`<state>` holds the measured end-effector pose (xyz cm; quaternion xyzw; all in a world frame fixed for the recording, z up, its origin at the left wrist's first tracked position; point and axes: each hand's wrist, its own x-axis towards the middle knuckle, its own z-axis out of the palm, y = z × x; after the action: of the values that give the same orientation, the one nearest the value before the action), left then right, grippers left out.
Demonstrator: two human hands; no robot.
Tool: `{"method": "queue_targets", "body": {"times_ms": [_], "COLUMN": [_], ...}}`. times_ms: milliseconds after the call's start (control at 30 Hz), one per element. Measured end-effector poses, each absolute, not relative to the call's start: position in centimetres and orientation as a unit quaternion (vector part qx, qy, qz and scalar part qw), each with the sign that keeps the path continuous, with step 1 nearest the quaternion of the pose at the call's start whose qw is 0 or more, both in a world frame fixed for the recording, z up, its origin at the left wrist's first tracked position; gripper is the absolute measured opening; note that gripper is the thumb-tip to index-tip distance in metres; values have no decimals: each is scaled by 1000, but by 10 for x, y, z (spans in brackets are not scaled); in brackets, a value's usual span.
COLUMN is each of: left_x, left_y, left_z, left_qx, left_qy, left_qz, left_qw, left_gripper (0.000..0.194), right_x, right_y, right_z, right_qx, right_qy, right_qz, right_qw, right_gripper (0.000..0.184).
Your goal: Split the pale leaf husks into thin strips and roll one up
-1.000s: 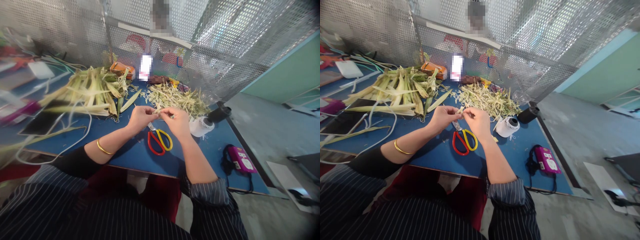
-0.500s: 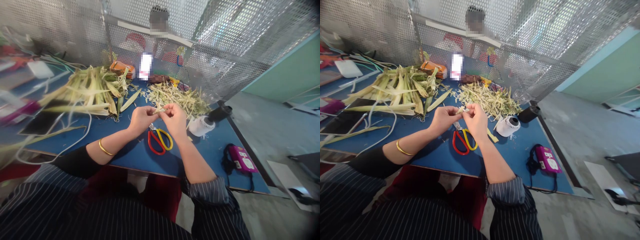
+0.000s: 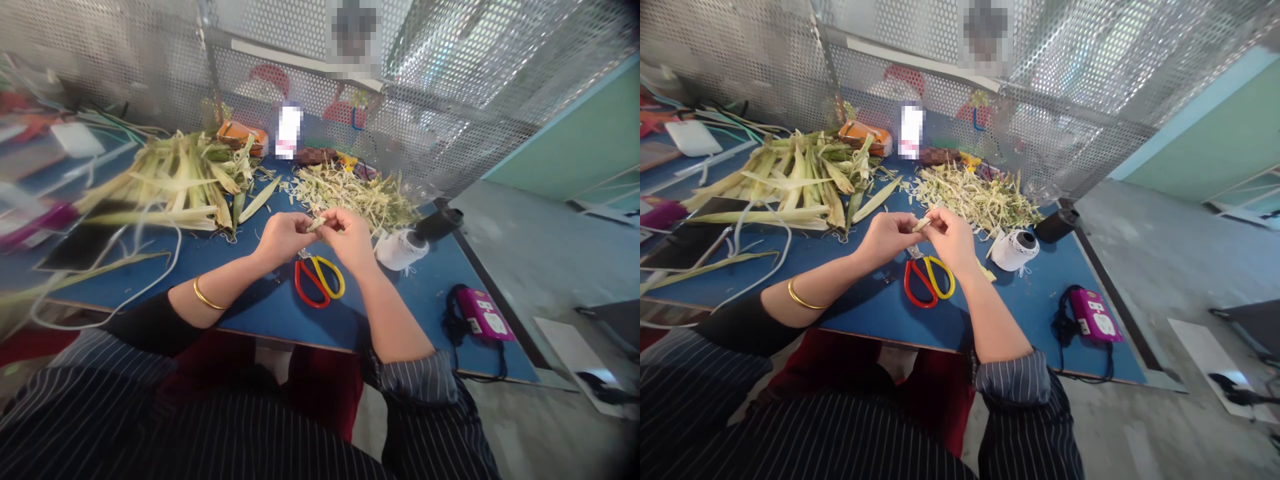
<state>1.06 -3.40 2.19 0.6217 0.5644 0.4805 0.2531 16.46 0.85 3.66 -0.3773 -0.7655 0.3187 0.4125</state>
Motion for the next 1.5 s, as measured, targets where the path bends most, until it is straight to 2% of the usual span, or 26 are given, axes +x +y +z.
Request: {"method": "queue_targets", "body": {"times_ms": [100, 267, 367, 600, 733, 867, 1033, 1167, 1300, 1500], "left_x": [12, 15, 16, 11, 10, 12, 13, 11, 6, 2], "left_y": [-34, -33, -33, -33, -35, -39, -39, -36, -34, -34], "left_z": [22, 22, 21, 20, 24, 30, 28, 24, 28, 33], "left_qx": [606, 517, 519, 577, 624, 676, 729, 721, 707, 674], "left_qy": [554, 524, 520, 542, 558, 557, 504, 450, 424, 420], "left_qz": [491, 517, 520, 490, 440, 387, 312, 310, 323, 341], "left_qw": [290, 437, 435, 364, 323, 287, 343, 426, 465, 503], "left_gripper": [17, 11, 10, 18, 20, 22, 14, 12, 13, 22], "right_x": [161, 154, 153, 169, 172, 171, 171, 169, 167, 161], "right_y": [5, 0, 0, 3, 4, 5, 6, 10, 11, 6], "right_z": [36, 29, 28, 45, 47, 46, 50, 46, 41, 40], "right_qx": [-403, -436, -440, -355, -373, -395, -413, -375, -325, -320], "right_qy": [-765, -782, -787, -819, -793, -755, -697, -634, -631, -667], "right_qz": [280, 163, 126, 269, 317, 366, 424, 487, 464, 463], "right_qw": [417, 415, 414, 361, 364, 374, 405, 469, 530, 489], "right_gripper": [1, 7, 8, 14, 24, 13, 17, 23, 27, 22]}}
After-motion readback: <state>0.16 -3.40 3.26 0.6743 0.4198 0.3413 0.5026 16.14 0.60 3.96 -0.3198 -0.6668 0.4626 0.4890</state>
